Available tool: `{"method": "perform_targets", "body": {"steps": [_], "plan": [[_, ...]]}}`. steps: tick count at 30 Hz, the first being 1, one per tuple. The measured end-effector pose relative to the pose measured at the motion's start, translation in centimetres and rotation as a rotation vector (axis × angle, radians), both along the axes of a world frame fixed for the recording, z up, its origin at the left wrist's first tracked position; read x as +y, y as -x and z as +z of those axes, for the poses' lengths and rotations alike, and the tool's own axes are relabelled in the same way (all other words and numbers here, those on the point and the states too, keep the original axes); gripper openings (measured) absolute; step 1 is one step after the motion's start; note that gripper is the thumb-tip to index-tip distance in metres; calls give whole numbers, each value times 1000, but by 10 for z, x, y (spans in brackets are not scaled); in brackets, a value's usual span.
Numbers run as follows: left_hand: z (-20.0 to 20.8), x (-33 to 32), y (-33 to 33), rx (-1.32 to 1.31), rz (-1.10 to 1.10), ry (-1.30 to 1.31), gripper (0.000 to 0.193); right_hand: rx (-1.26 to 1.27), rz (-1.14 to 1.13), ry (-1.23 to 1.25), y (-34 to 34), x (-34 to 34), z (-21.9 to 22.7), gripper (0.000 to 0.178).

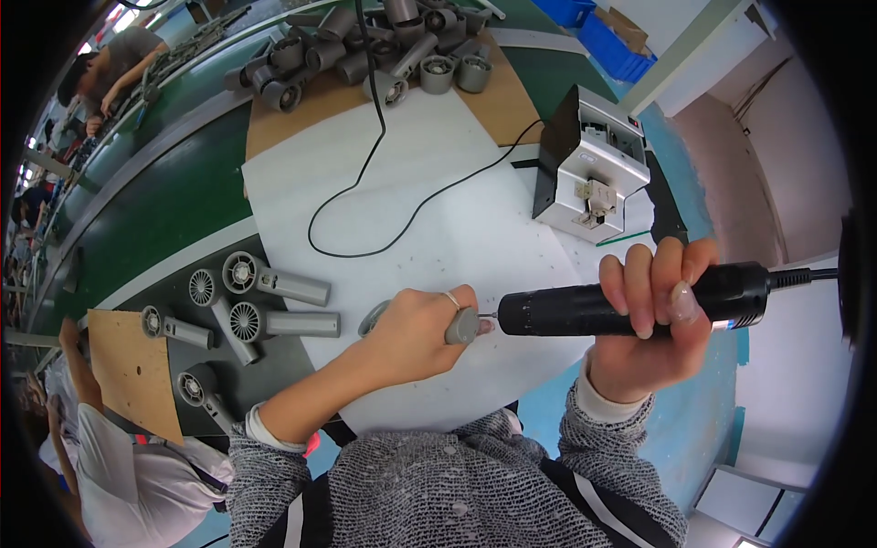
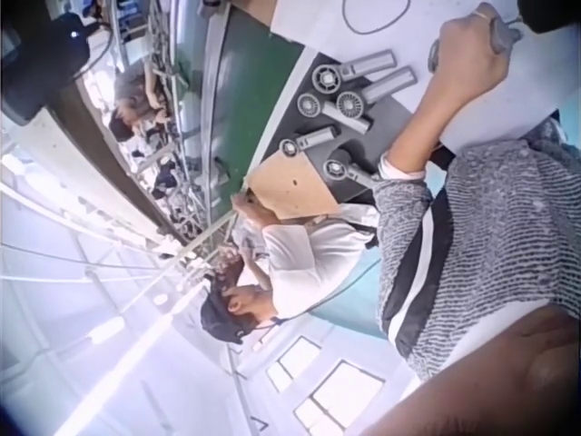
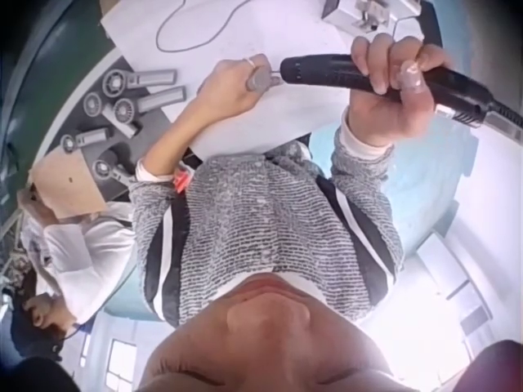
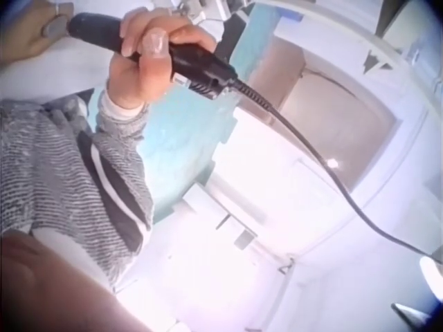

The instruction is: The person assembles electronic components using an electric screwdriver at a manufacturing station.

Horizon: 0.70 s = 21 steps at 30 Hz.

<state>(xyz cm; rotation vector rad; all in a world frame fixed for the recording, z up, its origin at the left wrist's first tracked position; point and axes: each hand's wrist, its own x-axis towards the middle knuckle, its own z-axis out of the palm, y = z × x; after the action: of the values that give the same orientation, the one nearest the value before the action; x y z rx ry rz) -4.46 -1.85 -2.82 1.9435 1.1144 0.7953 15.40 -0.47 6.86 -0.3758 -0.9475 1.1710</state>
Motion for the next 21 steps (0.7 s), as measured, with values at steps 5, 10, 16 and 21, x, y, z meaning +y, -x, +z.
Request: {"method": "perform_targets", "body": {"steps": [5,10,16,21], "plan": [[7,-1,0,39,-28,8,16,28,23,28,0,-2,-3,20],[3,9,5,133,-36,-260,29,-5,-22,-60,-7,1,-1,18],[-34,8,78,695,-220,-444,43,79,-101,-162,-78,23,-2,16],[9,35,107,528,-275,-613,55,26,-326,-133,-141,47,-4,21]]}}
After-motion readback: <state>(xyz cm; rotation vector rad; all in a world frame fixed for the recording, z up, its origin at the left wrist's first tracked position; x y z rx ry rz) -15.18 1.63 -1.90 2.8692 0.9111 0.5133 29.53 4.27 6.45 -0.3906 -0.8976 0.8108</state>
